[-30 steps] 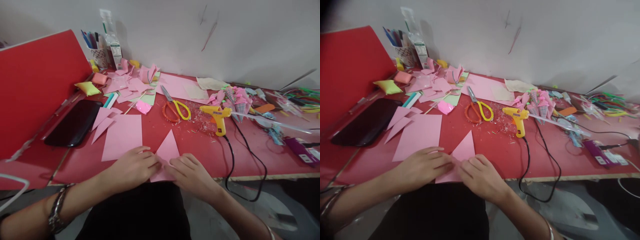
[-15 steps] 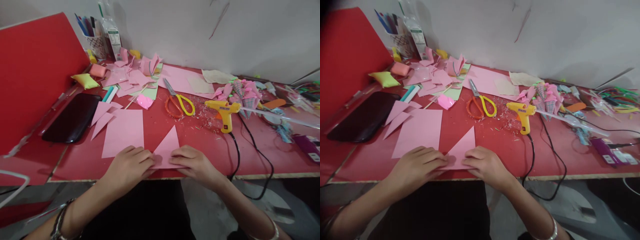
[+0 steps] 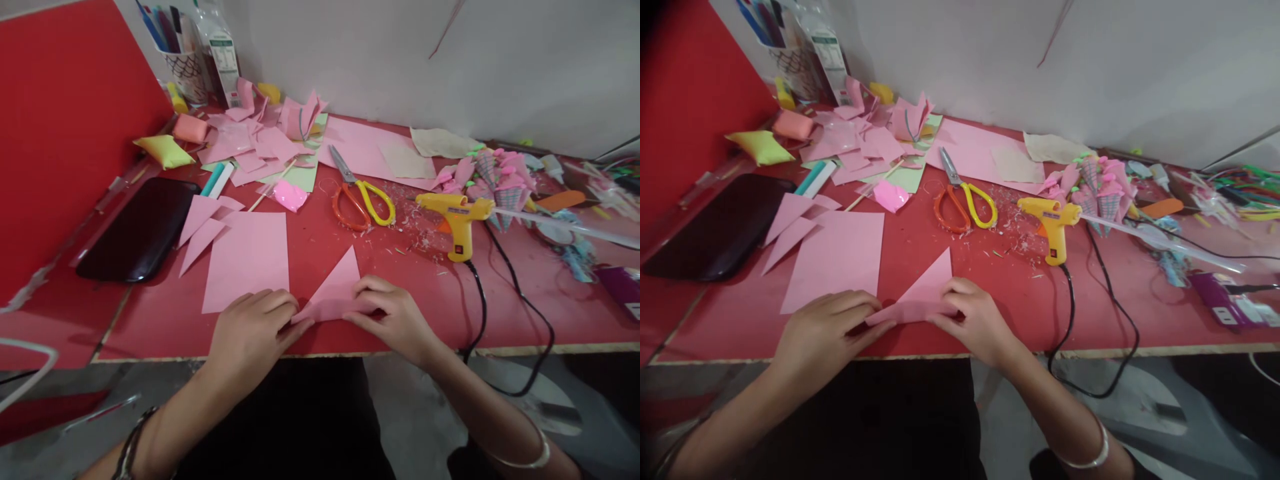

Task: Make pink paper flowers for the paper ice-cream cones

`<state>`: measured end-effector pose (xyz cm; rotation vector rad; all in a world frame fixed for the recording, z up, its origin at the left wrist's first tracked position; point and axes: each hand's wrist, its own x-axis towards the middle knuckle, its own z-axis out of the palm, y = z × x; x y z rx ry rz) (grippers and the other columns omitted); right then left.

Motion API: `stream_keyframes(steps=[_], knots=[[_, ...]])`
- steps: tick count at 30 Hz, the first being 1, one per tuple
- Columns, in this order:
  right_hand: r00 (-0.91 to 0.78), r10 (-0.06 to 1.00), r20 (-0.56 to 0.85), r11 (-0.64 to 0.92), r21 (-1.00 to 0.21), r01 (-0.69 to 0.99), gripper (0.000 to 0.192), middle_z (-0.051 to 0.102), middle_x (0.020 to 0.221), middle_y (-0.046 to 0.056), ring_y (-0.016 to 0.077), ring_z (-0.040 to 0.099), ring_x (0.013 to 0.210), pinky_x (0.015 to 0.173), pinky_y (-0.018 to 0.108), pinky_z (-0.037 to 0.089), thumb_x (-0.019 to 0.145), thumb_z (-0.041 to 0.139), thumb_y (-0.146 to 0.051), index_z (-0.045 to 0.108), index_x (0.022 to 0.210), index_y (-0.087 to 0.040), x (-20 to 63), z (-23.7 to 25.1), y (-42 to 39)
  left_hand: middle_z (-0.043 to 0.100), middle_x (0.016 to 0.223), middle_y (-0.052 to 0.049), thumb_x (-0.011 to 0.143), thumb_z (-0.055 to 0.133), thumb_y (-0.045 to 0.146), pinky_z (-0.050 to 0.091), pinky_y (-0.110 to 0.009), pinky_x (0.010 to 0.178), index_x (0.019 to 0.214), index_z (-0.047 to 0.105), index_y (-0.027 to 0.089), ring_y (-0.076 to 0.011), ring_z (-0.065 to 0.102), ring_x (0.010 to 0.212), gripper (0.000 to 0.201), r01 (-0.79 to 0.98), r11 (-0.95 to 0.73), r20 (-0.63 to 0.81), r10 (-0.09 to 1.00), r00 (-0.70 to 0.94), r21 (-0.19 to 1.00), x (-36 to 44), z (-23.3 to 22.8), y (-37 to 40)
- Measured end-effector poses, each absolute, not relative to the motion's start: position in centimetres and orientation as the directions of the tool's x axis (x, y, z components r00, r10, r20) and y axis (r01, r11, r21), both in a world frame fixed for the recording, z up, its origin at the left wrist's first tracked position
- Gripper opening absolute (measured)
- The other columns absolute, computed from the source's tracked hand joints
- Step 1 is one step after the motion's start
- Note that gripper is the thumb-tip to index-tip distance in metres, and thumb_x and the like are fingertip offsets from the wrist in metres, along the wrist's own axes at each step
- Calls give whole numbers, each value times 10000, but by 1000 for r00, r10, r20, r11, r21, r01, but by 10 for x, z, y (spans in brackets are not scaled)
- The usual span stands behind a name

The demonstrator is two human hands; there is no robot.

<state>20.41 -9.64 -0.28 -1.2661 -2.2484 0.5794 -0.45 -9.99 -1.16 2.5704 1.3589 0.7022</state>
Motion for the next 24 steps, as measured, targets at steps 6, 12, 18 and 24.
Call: stream_keyframes(steps=[6,12,18,24], knots=[[-414,888,202,456,-514,727,237,530,676,38,121,490,622,563,224,404,797,492,-300,493,618,-144,203,-6,-97,545,556,21,829,444,315,330,-232,476,551,523,163,-102,481,487,326,823,-488,311,862,401,290,1,-11,-104],[-390,904,174,426,-437,792,287,428,616,-1,105,411,577,533,219,346,814,461,-303,393,570,-168,199,-7,-99,501,540,16,822,456,331,309,-244,451,537,470,170,-123,472,484,327,870,-442,273,884,380,221,3,-10,-106],[-383,912,148,410,-393,823,317,377,594,-19,98,370,561,512,217,300,806,463,-312,324,553,-180,199,-6,-97,558,1014,-95,826,405,184,422,-290,653,991,547,162,-179,543,801,219,831,-550,394,785,477,89,-3,-7,-106],[-380,910,165,414,-377,829,326,378,592,-18,97,360,550,503,219,292,822,427,-335,322,554,-181,198,-7,-96,507,1198,16,804,373,122,322,-315,912,1129,508,231,-170,432,1056,369,553,-824,276,507,817,-123,-2,-3,-105]])
